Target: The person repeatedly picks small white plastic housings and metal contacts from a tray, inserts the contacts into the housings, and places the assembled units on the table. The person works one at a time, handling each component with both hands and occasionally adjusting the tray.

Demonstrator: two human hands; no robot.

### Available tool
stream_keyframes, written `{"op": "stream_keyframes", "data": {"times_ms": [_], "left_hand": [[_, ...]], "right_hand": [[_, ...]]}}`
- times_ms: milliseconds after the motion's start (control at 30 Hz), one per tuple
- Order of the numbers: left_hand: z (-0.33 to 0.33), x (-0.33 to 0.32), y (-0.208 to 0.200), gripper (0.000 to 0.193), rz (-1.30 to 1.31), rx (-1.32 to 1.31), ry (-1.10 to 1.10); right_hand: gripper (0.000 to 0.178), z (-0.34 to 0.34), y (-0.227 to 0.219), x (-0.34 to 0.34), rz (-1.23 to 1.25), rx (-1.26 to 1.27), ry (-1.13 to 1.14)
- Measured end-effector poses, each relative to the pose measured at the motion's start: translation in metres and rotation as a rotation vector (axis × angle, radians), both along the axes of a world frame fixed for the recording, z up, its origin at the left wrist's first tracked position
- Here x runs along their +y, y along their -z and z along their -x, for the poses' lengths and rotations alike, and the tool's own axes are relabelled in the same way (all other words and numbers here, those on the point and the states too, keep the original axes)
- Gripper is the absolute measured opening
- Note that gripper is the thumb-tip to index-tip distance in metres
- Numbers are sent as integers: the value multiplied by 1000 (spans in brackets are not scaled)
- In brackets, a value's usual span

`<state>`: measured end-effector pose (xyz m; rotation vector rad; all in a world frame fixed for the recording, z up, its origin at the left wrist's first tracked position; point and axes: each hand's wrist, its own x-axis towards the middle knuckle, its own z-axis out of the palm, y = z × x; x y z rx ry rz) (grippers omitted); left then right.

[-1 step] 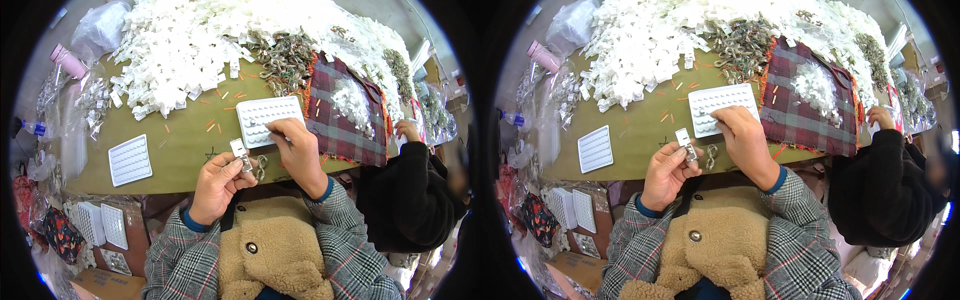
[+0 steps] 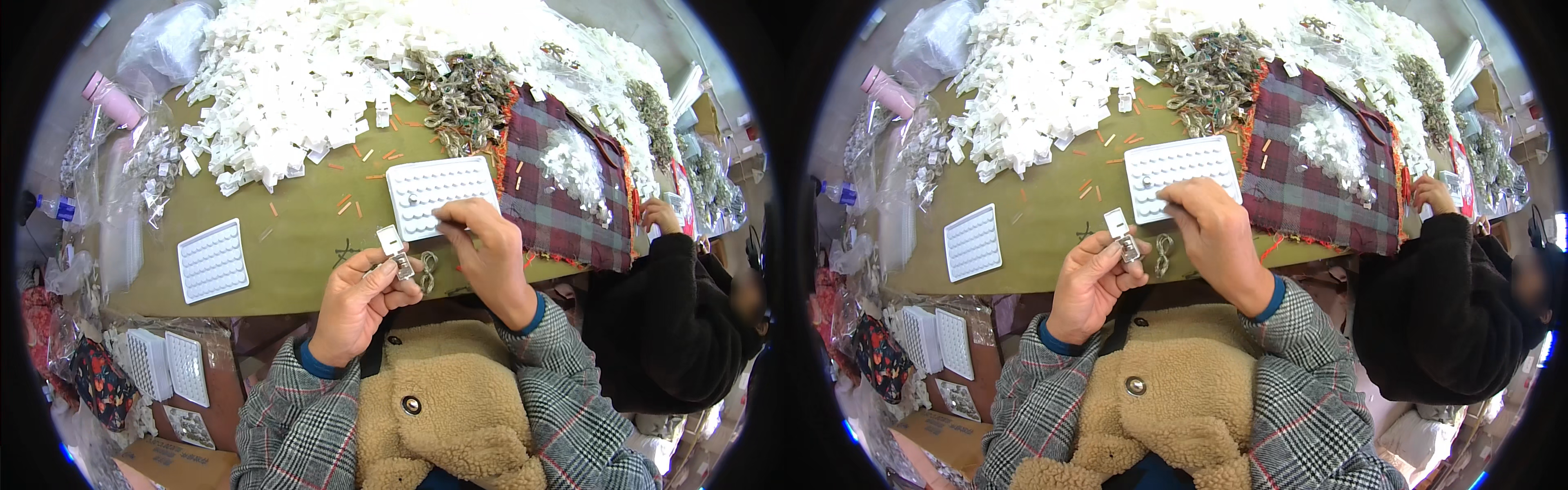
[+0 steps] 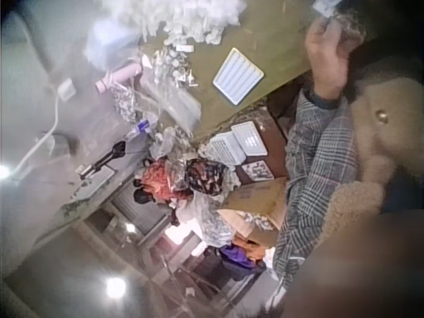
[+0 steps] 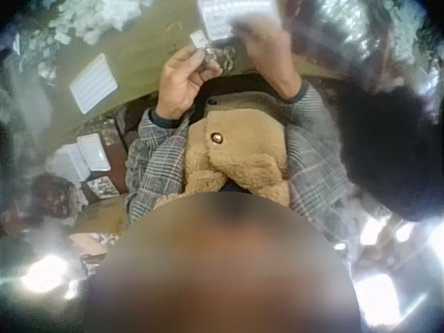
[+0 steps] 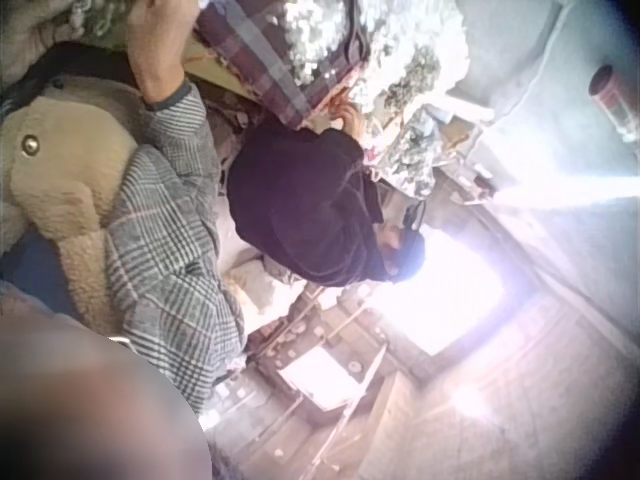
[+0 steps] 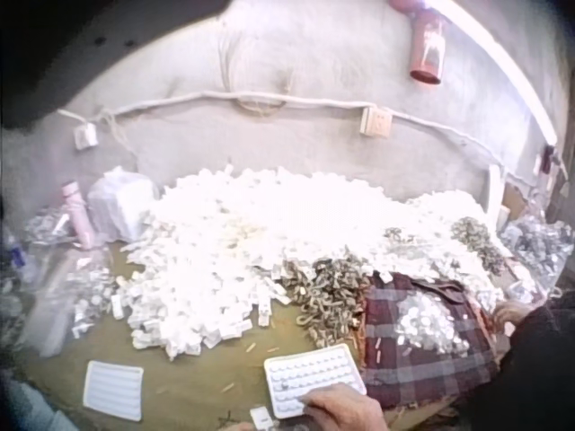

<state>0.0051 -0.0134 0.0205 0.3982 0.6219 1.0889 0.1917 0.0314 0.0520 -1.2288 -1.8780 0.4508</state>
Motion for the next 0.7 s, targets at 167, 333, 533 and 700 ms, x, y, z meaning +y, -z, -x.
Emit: {"op": "stream_keyframes", "data": {"times_ms": [167,333,533,700], "left_hand": [[-1,-6,4,26,-10,-73,6],[-3,-13,9,24,-25,-41,-11],[-4,-18,7,25,-23,-9,-6],[-3,-17,3,22,6,-36,-65]], "right_hand": [[18,10,-1,-15,-108,188,-214],[19,14,0,-22,-30,266,-89],[20,12,2,-20,114,183,-360],[25,14,5,-24,-181,-87,-406]]}}
